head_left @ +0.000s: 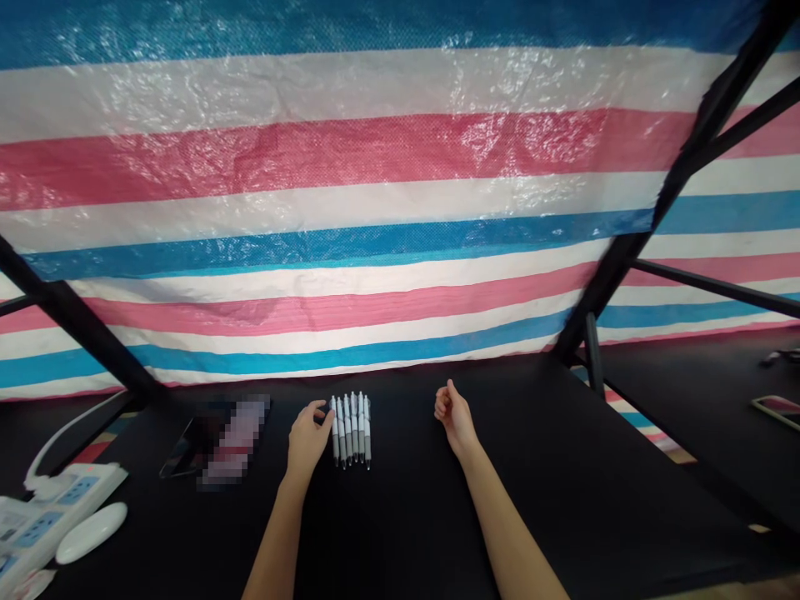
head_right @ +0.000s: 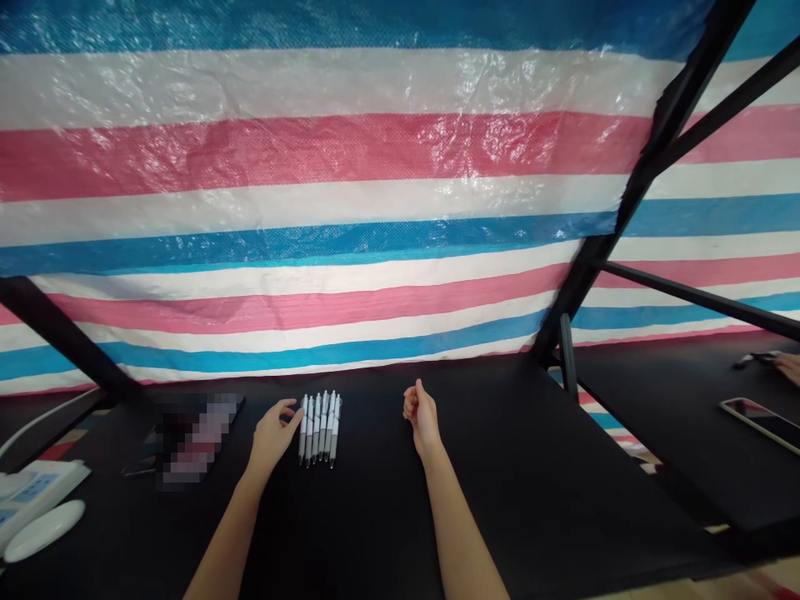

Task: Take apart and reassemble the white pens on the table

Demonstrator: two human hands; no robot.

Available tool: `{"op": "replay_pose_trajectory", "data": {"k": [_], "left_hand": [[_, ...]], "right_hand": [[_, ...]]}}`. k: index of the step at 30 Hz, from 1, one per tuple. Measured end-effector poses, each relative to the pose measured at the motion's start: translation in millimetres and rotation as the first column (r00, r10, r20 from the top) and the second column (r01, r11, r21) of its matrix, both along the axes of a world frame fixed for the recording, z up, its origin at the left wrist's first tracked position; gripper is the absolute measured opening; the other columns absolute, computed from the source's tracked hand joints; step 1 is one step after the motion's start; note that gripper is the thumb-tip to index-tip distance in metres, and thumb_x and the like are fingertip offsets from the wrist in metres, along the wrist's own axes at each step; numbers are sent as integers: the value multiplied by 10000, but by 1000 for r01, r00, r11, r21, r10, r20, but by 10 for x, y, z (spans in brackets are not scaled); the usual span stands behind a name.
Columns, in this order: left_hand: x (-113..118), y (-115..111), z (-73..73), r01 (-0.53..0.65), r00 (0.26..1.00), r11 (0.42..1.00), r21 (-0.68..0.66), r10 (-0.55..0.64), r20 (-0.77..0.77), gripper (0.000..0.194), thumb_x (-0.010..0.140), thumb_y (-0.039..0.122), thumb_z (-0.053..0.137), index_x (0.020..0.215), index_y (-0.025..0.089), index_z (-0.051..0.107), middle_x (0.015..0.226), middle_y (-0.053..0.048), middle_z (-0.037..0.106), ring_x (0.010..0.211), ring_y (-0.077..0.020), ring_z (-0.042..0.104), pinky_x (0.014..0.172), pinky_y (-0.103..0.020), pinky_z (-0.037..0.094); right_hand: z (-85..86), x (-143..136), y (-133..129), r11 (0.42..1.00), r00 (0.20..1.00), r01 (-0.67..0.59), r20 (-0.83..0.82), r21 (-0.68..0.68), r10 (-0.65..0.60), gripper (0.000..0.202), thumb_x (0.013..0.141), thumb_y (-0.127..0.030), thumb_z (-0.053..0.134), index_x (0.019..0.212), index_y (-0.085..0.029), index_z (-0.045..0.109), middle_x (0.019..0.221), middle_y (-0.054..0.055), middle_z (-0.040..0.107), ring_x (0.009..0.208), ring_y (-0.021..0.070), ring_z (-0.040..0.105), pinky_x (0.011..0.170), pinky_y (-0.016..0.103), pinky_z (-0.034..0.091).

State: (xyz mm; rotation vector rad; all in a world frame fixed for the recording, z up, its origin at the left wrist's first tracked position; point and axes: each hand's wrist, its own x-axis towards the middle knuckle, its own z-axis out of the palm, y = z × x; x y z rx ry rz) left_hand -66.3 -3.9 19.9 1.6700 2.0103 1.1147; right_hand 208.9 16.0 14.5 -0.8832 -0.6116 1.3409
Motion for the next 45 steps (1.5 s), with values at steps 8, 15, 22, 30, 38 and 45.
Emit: {"op": "replay_pose_trajectory", "data": {"k": [8,15,22,30,38,45], "left_hand": [[-36,56,-86,77,997,992,-97,-80,-24,135,696,329,551,722,205,598,575,7,588,560,-160,556,565,-248,361],[-24,42,-33,131,989,977,-169,-117,91,127,648,320,586,680,197,574,521,19,566,501,-146,557,503,-229,385],[117,-13,16,213,944,959,-186,-153,293,189,618,359,629,681,189,576,477,36,540,394,-128,524,416,-230,410],[350,-58,-39,277,940,956,-93,-249,232,222,691,388,578,753,189,652,541,-6,602,460,-150,553,484,-251,417],[524,-96,-62,330,940,941,-73,-320,123,298,750,388,529,873,172,694,630,-48,664,608,-199,613,613,-289,431],[565,-133,-35,385,923,916,-115,-378,75,331,782,395,496,967,187,676,691,-36,676,624,-176,601,602,-262,414]], "right_hand": [[-14,4,1,1000,1000,0,13,-2,0,406,662,-581,633,579,-192,550,413,-72,331,372,69,293,390,239,220],[-19,5,-3,1000,1000,-4,2,-7,4,413,655,-581,643,582,-184,557,419,-72,338,379,65,300,393,232,224],[-13,-4,4,1000,999,4,33,-3,-4,411,658,-585,635,574,-190,557,405,-70,340,367,69,298,386,236,231],[-21,-18,-48,995,836,50,541,81,-86,399,721,-525,600,493,-200,560,408,-33,436,403,96,381,449,246,247],[-116,-1,-56,975,373,-18,906,220,-197,106,735,-286,596,666,-274,675,725,24,667,749,230,546,659,325,364],[-141,-20,-77,991,27,-76,994,109,-107,331,752,-249,590,1079,-253,644,1216,85,573,1144,290,453,894,417,363]]}}
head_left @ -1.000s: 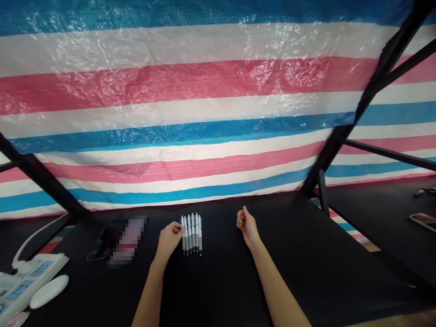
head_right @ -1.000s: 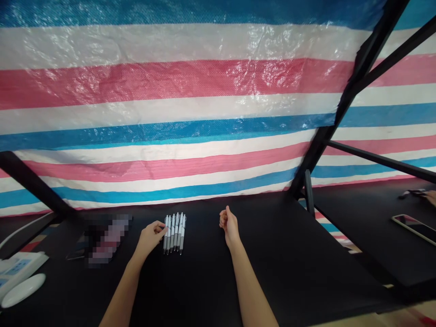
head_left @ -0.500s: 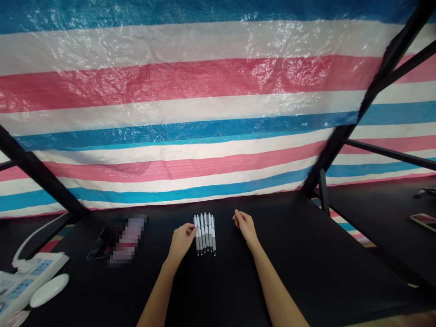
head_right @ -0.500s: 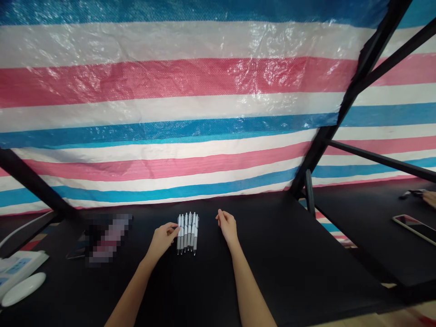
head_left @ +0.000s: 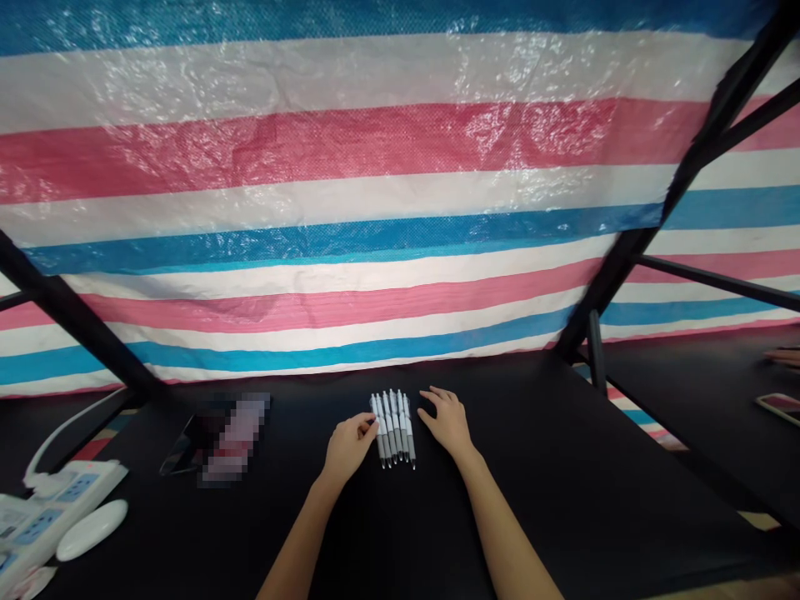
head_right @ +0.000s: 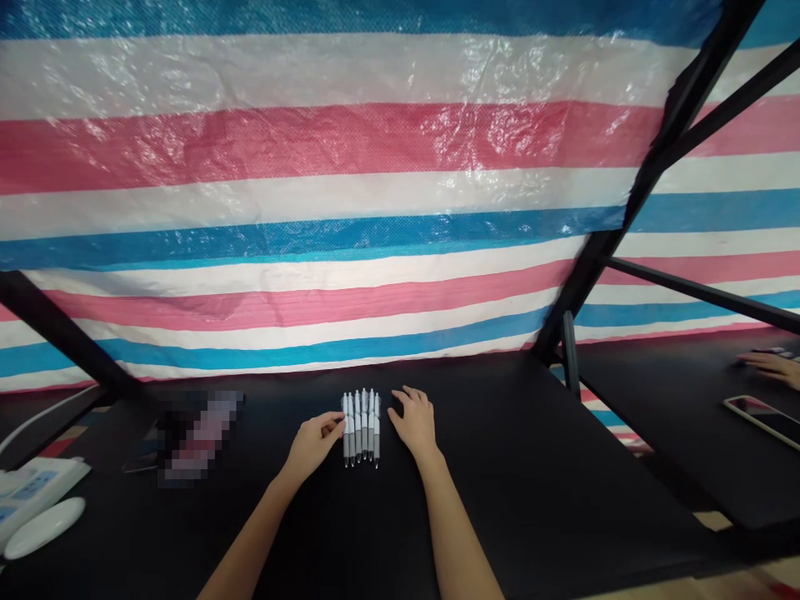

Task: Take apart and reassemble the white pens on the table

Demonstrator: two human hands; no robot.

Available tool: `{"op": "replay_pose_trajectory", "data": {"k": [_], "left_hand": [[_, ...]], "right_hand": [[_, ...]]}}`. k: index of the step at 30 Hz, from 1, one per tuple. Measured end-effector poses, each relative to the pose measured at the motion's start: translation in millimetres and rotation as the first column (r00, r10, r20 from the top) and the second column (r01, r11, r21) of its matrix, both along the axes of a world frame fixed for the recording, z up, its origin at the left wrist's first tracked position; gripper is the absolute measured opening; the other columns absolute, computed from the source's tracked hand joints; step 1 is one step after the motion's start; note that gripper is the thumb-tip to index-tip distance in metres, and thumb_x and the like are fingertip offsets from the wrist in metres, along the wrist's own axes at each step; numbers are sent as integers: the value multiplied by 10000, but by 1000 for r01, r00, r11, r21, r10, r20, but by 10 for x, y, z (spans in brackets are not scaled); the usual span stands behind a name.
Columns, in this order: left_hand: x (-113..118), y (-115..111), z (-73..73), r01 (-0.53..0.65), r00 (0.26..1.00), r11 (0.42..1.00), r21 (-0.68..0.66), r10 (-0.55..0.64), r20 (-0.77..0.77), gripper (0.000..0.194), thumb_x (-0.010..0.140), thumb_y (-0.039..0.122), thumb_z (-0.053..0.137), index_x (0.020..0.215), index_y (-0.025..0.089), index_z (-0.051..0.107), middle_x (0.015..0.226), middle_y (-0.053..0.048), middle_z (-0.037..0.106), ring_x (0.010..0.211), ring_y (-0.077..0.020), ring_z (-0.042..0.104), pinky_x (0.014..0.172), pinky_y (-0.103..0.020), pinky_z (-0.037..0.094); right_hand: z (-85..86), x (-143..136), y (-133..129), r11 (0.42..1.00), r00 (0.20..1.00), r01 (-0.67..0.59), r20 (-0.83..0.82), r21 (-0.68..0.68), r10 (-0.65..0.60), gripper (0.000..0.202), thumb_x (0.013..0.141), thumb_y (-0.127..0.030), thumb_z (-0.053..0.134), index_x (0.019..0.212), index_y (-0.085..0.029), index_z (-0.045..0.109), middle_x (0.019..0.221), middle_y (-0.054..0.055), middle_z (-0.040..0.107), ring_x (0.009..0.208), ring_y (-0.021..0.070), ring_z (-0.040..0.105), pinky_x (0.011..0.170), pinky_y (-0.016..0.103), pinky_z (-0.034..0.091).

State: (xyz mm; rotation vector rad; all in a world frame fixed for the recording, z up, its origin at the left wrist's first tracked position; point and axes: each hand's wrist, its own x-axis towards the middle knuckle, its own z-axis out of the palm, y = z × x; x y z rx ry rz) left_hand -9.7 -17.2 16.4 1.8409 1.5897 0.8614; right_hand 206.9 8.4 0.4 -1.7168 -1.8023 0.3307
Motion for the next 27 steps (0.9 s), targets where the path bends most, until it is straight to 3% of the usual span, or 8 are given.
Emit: {"op": "replay_pose_trajectory", "data": {"k": [3,8,11,14,17,22,27], "left_hand": [[2,-7,33,9,1000,1000,-27,-10,-30,363,822,423,426,964,188,663,733,-29,680,652,-165,603,613,-251,419],[-30,5,22,-87,995,996,15,87,-45,553,898,430,191,760,170,658,850,-60,680,612,-148,590,650,-283,444],[-52,22,-33,-77,993,995,62,82,-86,451,896,351,228,953,185,643,804,-38,665,663,-155,600,666,-284,457],[-66,39,-89,-44,995,990,134,55,-83,411,860,197,265,1137,197,569,958,-42,649,735,-137,608,711,-271,472],[-63,37,-109,-33,994,985,168,50,-100,453,813,118,302,1187,220,538,1063,-41,628,783,-129,612,742,-265,480],[-17,3,-69,-41,982,988,149,67,-175,371,846,259,385,1168,261,567,1032,-17,657,767,-144,612,724,-267,490],[8,-8,-35,-41,980,993,111,61,-188,396,856,347,385,1210,258,537,1037,-13,653,625,-115,574,671,-263,479]], "right_hand": [[27,-23,-21,998,995,-13,100,-53,19,376,791,-295,557,1159,-233,601,1282,89,521,1201,269,417,949,406,341],[48,-47,-38,994,982,-39,181,-101,57,397,818,-341,533,1194,-224,582,1336,96,472,1248,259,379,996,387,306],[47,-55,-43,993,979,-46,194,-107,66,387,822,-349,530,1187,-234,589,1352,93,455,1262,262,366,1002,390,299],[53,-59,-48,993,977,-46,201,-109,67,382,822,-347,531,1185,-242,590,1358,88,451,1266,264,363,1001,395,297],[64,-60,-53,993,978,-46,200,-111,67,384,819,-349,537,1183,-238,591,1361,90,447,1267,263,363,1002,388,295],[72,-57,-58,993,978,-46,197,-111,67,383,825,-355,529,1185,-238,591,1359,95,448,1268,261,358,1004,385,293],[68,-61,-54,992,979,-43,196,-115,65,381,828,-364,525,1183,-241,593,1358,96,448,1272,259,353,1005,385,292]]}}
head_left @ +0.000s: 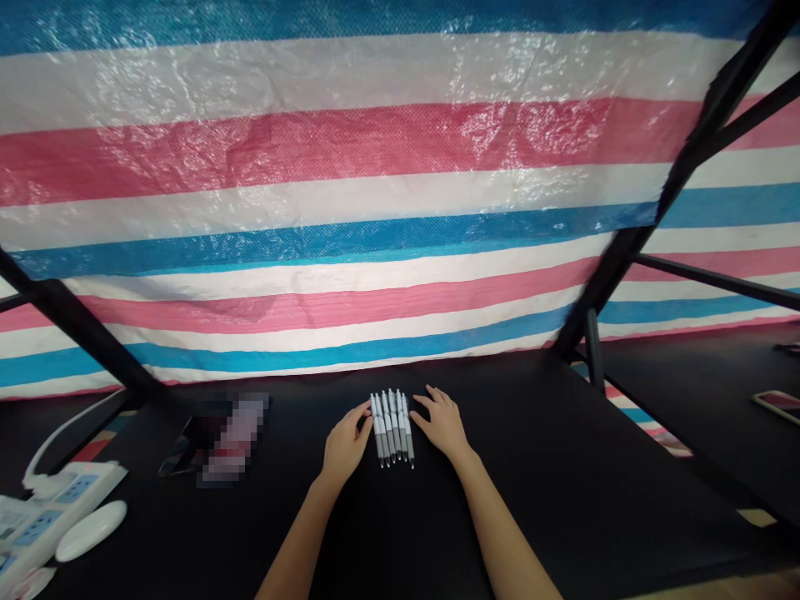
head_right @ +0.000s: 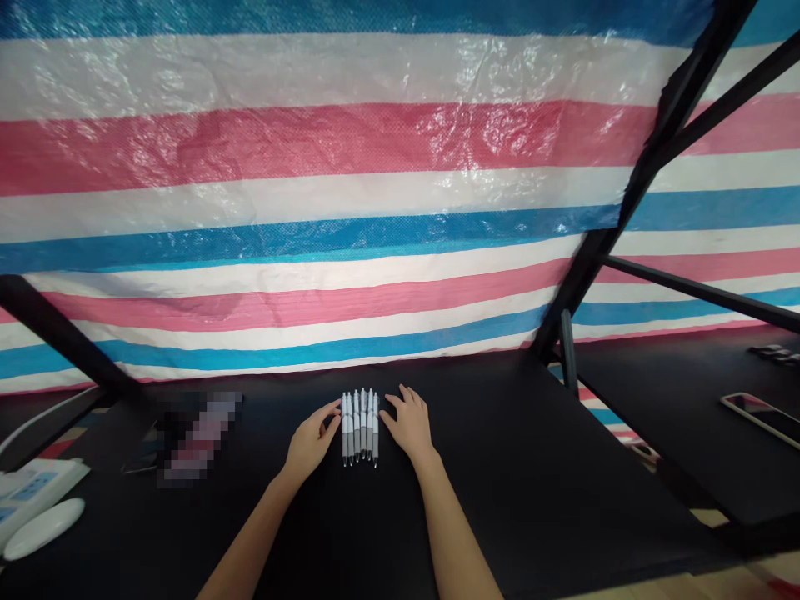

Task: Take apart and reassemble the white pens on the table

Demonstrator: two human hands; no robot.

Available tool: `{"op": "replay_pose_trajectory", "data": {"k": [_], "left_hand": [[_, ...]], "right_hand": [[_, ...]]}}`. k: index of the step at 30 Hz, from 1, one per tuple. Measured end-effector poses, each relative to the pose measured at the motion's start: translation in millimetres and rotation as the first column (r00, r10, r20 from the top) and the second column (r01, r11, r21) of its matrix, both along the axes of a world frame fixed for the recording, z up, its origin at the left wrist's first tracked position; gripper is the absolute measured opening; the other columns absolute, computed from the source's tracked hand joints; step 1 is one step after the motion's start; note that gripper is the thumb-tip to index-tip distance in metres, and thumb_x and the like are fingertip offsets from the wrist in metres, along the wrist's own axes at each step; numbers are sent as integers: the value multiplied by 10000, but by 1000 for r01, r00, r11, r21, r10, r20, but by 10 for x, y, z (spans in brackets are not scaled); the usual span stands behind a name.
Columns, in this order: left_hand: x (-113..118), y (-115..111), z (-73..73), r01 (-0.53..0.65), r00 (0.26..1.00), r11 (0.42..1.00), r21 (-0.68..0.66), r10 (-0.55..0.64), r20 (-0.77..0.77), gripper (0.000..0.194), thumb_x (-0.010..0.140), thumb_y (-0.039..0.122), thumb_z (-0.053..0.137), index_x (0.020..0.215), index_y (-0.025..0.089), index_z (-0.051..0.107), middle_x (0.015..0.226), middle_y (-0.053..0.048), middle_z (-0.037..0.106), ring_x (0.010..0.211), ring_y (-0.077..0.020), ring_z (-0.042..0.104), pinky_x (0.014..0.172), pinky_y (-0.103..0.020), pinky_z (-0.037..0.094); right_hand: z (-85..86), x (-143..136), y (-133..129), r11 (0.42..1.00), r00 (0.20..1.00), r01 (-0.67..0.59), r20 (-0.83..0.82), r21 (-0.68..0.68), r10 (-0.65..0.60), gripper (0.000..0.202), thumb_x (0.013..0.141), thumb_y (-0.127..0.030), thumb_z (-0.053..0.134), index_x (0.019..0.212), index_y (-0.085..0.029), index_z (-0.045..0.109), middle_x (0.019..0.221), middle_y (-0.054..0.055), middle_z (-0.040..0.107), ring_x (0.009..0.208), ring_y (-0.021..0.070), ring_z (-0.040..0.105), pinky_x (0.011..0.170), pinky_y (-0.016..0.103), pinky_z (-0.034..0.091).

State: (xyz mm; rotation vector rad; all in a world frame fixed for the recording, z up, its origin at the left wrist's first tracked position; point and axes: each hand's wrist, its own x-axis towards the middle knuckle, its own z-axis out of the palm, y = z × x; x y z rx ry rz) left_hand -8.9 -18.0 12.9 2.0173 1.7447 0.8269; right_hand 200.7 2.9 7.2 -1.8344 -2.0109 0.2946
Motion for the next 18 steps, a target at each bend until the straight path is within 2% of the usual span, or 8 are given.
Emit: {"op": "replay_pose_trajectory", "data": {"k": [8,18], "left_hand": [[2,-22,30,28,999,1000,-13,-28,-38,445,815,418,448,1227,266,519,1091,-20,630,593,-113,549,607,-255,462],[6,-36,67,38,999,998,-44,-39,-34,438,804,414,450,1206,259,528,1108,-22,618,540,-96,515,583,-255,453]], "right_hand": [[-16,-2,-3,1000,1000,5,9,13,-5,389,829,-378,520,1188,-245,587,1358,88,450,1268,259,360,1003,385,294],[-16,-6,7,1000,1000,1,15,9,-1,386,830,-376,514,1188,-250,586,1362,81,446,1268,256,358,1002,385,293]]}}
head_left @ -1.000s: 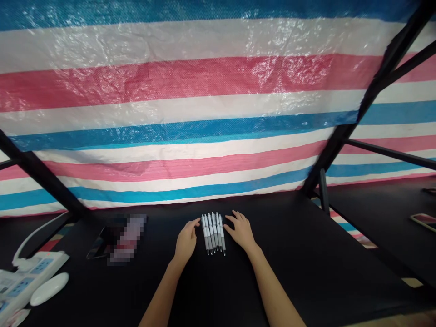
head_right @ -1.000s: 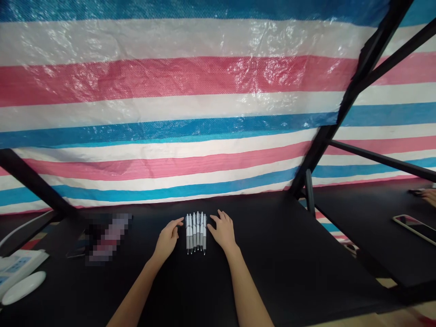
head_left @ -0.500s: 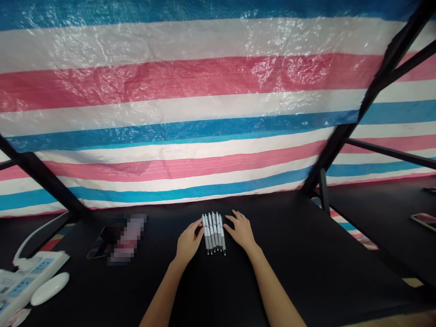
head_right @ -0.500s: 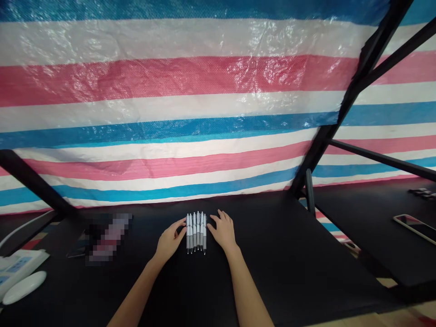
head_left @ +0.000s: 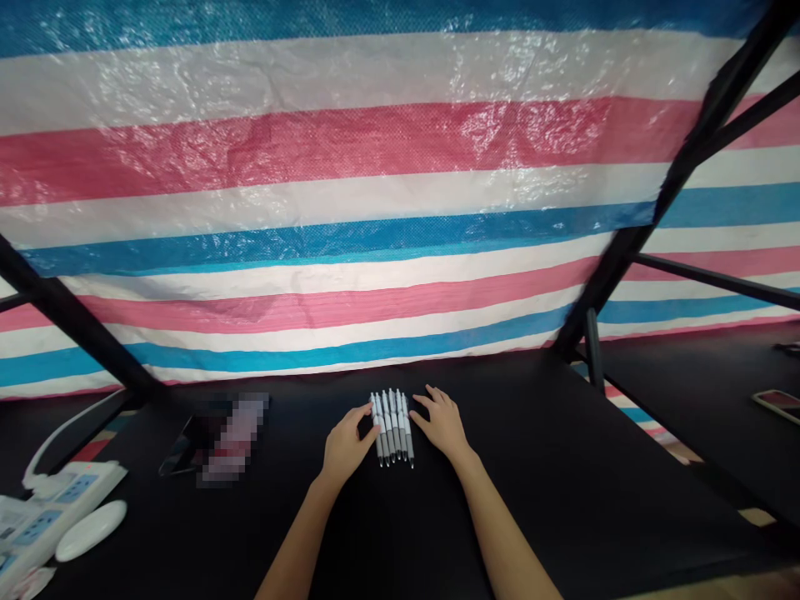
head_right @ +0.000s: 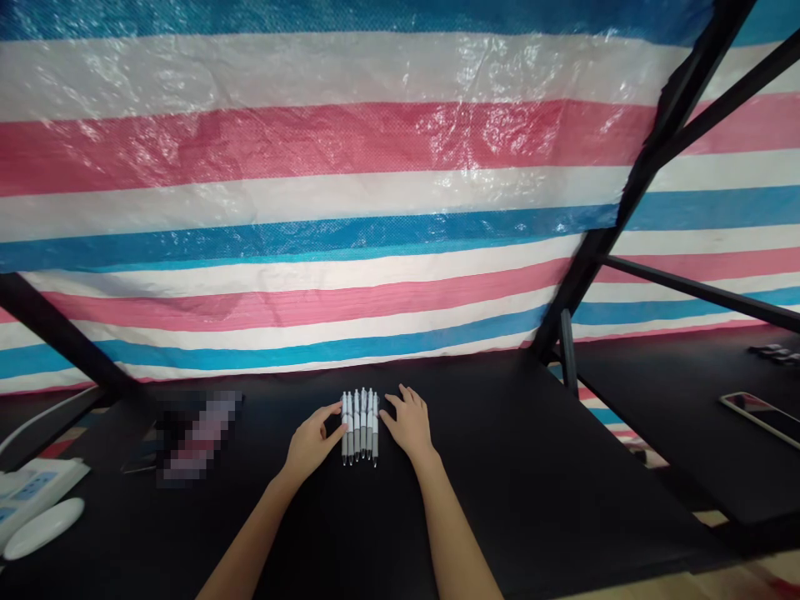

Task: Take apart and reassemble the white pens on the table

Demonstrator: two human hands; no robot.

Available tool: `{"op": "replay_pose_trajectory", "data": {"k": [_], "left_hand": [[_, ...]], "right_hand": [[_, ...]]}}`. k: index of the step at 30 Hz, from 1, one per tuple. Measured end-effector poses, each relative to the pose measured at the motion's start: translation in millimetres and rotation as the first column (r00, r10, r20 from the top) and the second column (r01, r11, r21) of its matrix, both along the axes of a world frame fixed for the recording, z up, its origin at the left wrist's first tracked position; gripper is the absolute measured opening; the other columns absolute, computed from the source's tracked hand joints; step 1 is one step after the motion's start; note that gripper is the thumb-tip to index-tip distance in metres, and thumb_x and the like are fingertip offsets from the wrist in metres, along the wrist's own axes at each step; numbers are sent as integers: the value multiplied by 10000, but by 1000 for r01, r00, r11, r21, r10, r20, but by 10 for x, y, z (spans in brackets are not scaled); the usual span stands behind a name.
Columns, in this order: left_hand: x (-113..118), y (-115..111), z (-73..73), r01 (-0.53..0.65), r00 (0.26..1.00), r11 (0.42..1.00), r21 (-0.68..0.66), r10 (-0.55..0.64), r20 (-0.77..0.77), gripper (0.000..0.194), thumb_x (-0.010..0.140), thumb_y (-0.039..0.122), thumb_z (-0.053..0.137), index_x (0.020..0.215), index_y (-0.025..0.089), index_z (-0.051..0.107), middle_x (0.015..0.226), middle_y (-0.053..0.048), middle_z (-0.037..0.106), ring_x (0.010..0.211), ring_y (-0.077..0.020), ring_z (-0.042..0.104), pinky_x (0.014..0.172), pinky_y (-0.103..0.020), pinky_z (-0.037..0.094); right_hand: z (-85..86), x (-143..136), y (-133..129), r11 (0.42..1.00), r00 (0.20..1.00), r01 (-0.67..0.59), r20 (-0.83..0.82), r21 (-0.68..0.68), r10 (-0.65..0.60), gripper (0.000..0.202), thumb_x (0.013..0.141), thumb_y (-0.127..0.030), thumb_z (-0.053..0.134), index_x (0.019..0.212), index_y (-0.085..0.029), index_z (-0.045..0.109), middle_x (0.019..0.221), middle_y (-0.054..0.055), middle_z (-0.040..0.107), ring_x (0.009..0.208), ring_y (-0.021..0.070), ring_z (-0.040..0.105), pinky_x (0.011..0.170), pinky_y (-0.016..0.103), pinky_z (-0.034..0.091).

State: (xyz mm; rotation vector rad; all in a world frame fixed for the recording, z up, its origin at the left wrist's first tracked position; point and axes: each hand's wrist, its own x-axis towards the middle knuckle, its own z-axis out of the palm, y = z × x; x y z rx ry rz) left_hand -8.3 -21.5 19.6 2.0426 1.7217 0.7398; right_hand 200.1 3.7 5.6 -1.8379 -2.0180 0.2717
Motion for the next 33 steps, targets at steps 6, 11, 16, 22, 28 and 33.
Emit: {"op": "replay_pose_trajectory", "data": {"k": [6,11,16,22,28,33], "left_hand": [[-4,5,-10,5,1000,1000,4,-5,1,418,802,406,456,1186,263,540,1117,-20,617,573,-104,533,611,-261,460],[-7,12,-29,7,1000,1000,17,-7,-2,400,810,409,449,1171,269,552,1128,-17,612,571,-102,532,609,-258,463],[3,4,-8,10,1000,1000,16,-10,-29,340,819,397,451,1098,273,598,1128,-4,605,596,-101,550,611,-242,458],[15,-9,17,-1,999,1000,24,2,-43,301,815,381,461,1041,270,627,1102,5,616,608,-101,568,612,-236,456],[10,2,-4,4,999,1000,16,-3,-33,316,821,386,442,1042,259,630,1110,-6,614,647,-112,585,633,-245,463],[14,-4,9,-3,999,1000,3,3,-38,314,816,382,449,1045,260,626,1122,-4,608,670,-120,585,652,-252,466]], "right_hand": [[12,-1,-10,1000,1000,2,-7,-2,-2,387,833,-376,510,1187,-242,587,1358,94,448,1269,258,355,998,385,299],[17,-2,-9,1000,1000,2,-4,-2,-2,387,828,-370,516,1188,-245,584,1357,87,451,1270,258,356,1001,388,296],[18,-3,-12,1000,1000,-2,-7,0,2,381,834,-365,511,1186,-241,587,1360,89,448,1269,260,357,1001,388,296],[11,-4,-10,1000,1000,-1,-10,1,1,383,829,-360,519,1187,-242,588,1357,87,451,1270,257,358,1002,387,293],[17,-5,-14,1000,1000,-3,-6,2,3,384,831,-366,515,1187,-242,587,1359,85,449,1271,259,356,1000,384,297],[22,-5,-19,1000,1000,0,-2,-1,0,387,832,-367,512,1193,-248,583,1362,82,446,1271,259,355,998,392,297]]}}
